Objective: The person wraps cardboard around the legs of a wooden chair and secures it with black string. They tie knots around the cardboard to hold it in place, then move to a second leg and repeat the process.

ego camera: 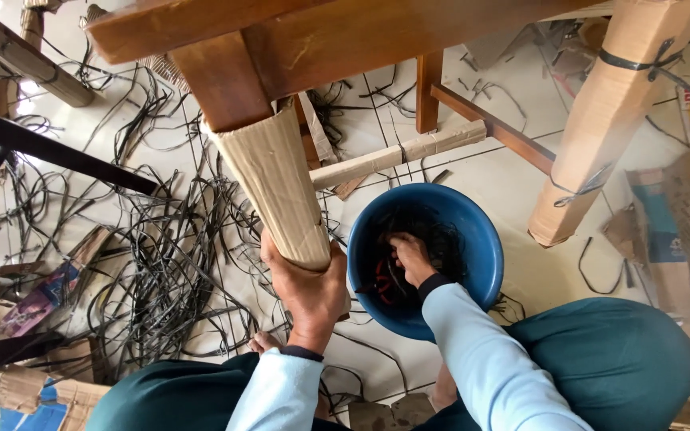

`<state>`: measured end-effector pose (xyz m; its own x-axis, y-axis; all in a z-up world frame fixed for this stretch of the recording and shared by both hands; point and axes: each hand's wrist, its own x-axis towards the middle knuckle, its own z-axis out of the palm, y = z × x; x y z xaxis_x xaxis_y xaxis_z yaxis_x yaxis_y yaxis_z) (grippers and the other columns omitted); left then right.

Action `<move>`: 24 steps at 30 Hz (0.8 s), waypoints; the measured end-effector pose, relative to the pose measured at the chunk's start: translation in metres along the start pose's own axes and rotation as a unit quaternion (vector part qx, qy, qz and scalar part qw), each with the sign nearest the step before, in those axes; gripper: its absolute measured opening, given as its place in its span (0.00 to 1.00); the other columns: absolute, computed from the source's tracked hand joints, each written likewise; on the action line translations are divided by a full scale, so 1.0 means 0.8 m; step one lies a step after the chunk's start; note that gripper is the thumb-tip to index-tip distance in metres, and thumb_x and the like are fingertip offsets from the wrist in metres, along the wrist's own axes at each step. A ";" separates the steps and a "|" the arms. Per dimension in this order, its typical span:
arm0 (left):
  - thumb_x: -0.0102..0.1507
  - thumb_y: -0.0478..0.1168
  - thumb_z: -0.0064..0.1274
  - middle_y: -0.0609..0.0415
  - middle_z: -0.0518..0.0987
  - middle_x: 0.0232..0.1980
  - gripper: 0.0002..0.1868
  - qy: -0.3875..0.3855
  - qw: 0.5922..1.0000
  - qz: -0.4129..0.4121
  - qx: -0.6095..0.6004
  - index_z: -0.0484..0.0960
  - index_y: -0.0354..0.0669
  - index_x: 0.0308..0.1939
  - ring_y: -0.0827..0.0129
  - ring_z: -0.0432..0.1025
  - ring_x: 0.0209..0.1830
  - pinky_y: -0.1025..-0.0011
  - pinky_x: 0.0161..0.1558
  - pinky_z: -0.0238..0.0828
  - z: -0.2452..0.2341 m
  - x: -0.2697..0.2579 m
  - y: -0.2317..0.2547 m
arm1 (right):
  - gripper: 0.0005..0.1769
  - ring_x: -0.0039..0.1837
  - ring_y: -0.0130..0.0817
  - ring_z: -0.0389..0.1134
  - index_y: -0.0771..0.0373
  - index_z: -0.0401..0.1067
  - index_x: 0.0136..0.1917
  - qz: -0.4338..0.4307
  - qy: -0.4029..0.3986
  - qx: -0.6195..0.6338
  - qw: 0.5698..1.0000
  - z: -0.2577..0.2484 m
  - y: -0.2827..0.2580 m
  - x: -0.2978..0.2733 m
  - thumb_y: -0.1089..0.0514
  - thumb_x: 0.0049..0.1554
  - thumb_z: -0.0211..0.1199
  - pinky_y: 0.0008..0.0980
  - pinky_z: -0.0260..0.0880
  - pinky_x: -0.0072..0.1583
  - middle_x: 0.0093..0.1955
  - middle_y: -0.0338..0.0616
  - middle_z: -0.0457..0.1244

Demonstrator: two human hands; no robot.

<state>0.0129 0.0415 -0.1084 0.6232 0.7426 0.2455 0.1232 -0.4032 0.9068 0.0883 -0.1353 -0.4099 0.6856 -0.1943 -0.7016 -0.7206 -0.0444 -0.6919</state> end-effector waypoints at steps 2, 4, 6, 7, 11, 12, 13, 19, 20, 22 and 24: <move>0.46 0.36 0.69 0.33 0.79 0.51 0.50 -0.002 1.000 -0.001 -0.009 0.63 0.51 0.71 0.35 0.77 0.52 0.47 0.52 0.70 -0.001 -0.002 0.001 | 0.13 0.46 0.37 0.70 0.56 0.79 0.52 -0.014 0.000 0.009 1.000 -0.011 -0.009 -0.010 0.52 0.55 0.65 0.29 0.68 0.41 0.47 0.46 0.69; 0.47 0.36 0.69 0.34 0.79 0.51 0.50 -0.014 0.999 -0.018 -0.026 0.62 0.50 0.72 0.38 0.77 0.51 0.45 0.50 0.70 0.001 -0.005 0.003 | 0.07 0.40 0.27 0.67 0.56 0.74 0.49 -0.070 -0.007 0.042 0.997 -0.026 -0.039 -0.037 0.54 0.57 0.62 0.19 0.65 0.37 0.47 0.43 0.72; 0.47 0.37 0.68 0.33 0.79 0.51 0.49 -0.013 1.000 -0.020 -0.020 0.62 0.50 0.72 0.34 0.76 0.51 0.42 0.49 0.69 0.000 -0.006 0.004 | 0.06 0.40 0.26 0.69 0.57 0.72 0.49 -0.102 -0.033 0.033 0.994 -0.042 -0.085 -0.082 0.54 0.59 0.61 0.18 0.65 0.37 0.45 0.46 0.73; 0.48 0.39 0.68 0.32 0.79 0.50 0.49 -0.015 1.000 -0.022 -0.010 0.62 0.49 0.72 0.30 0.75 0.50 0.40 0.47 0.67 0.001 -0.006 0.004 | 0.06 0.39 0.25 0.70 0.58 0.69 0.48 -0.130 -0.058 0.026 0.989 -0.050 -0.109 -0.104 0.55 0.60 0.61 0.16 0.65 0.37 0.44 0.48 0.73; 0.47 0.42 0.70 0.34 0.75 0.61 0.52 -0.029 0.999 -0.044 -0.011 0.62 0.54 0.74 0.32 0.72 0.59 0.42 0.54 0.68 -0.005 -0.001 0.018 | 0.11 0.38 0.29 0.71 0.63 0.69 0.51 -0.202 -0.092 -0.012 0.975 -0.074 -0.178 -0.138 0.55 0.59 0.64 0.19 0.68 0.38 0.38 0.51 0.71; 0.49 0.43 0.69 0.31 0.73 0.63 0.54 -0.054 0.996 -0.068 -0.010 0.57 0.55 0.76 0.29 0.70 0.61 0.39 0.56 0.67 -0.011 0.001 0.031 | 0.11 0.35 0.30 0.70 0.64 0.69 0.52 -0.219 -0.091 -0.040 0.971 -0.078 -0.195 -0.149 0.56 0.60 0.63 0.21 0.70 0.37 0.35 0.51 0.70; 0.50 0.45 0.68 0.28 0.71 0.66 0.56 -0.079 0.993 -0.091 -0.009 0.53 0.57 0.78 0.26 0.68 0.63 0.37 0.58 0.66 -0.017 0.003 0.045 | 0.11 0.33 0.31 0.69 0.64 0.69 0.53 -0.235 -0.089 -0.068 0.966 -0.081 -0.213 -0.160 0.56 0.60 0.62 0.23 0.72 0.36 0.32 0.51 0.68; 0.52 0.41 0.68 0.35 0.49 0.81 0.60 -0.020 0.995 0.094 0.030 0.46 0.49 0.81 0.26 0.53 0.75 0.31 0.62 0.63 -0.002 -0.012 -0.003 | 0.08 0.23 0.31 0.62 0.66 0.73 0.50 -0.333 -0.110 -0.044 0.936 -0.058 -0.310 -0.305 0.60 0.59 0.64 0.24 0.61 0.22 0.23 0.49 0.61; 0.52 0.41 0.68 0.35 0.49 0.81 0.60 -0.014 0.995 0.099 0.028 0.46 0.49 0.81 0.26 0.53 0.75 0.31 0.62 0.63 -0.003 -0.012 -0.005 | 0.08 0.23 0.31 0.62 0.66 0.73 0.50 -0.340 -0.113 -0.042 0.933 -0.045 -0.315 -0.318 0.60 0.59 0.64 0.24 0.61 0.22 0.23 0.49 0.61; 0.53 0.42 0.68 0.36 0.44 0.82 0.57 -0.009 0.990 0.123 0.066 0.49 0.48 0.79 0.32 0.60 0.72 0.36 0.61 0.67 -0.001 -0.011 -0.009 | 0.10 0.22 0.32 0.62 0.68 0.74 0.49 -0.321 -0.123 0.013 0.939 -0.023 -0.326 -0.341 0.58 0.59 0.62 0.25 0.62 0.22 0.21 0.50 0.60; 0.52 0.42 0.68 0.35 0.45 0.82 0.57 -0.003 0.990 0.119 0.079 0.49 0.47 0.80 0.32 0.59 0.73 0.36 0.62 0.65 0.001 -0.010 -0.007 | 0.10 0.22 0.34 0.63 0.68 0.73 0.49 -0.311 -0.132 0.036 0.941 0.003 -0.339 -0.356 0.59 0.59 0.61 0.27 0.64 0.23 0.22 0.51 0.60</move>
<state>0.0083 0.0372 -0.1154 0.6540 0.6135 0.4426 0.0914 -0.6449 0.7588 0.0890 -0.0656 -0.0226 0.9810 0.0969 -0.1682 -0.1690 -0.0005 -0.9856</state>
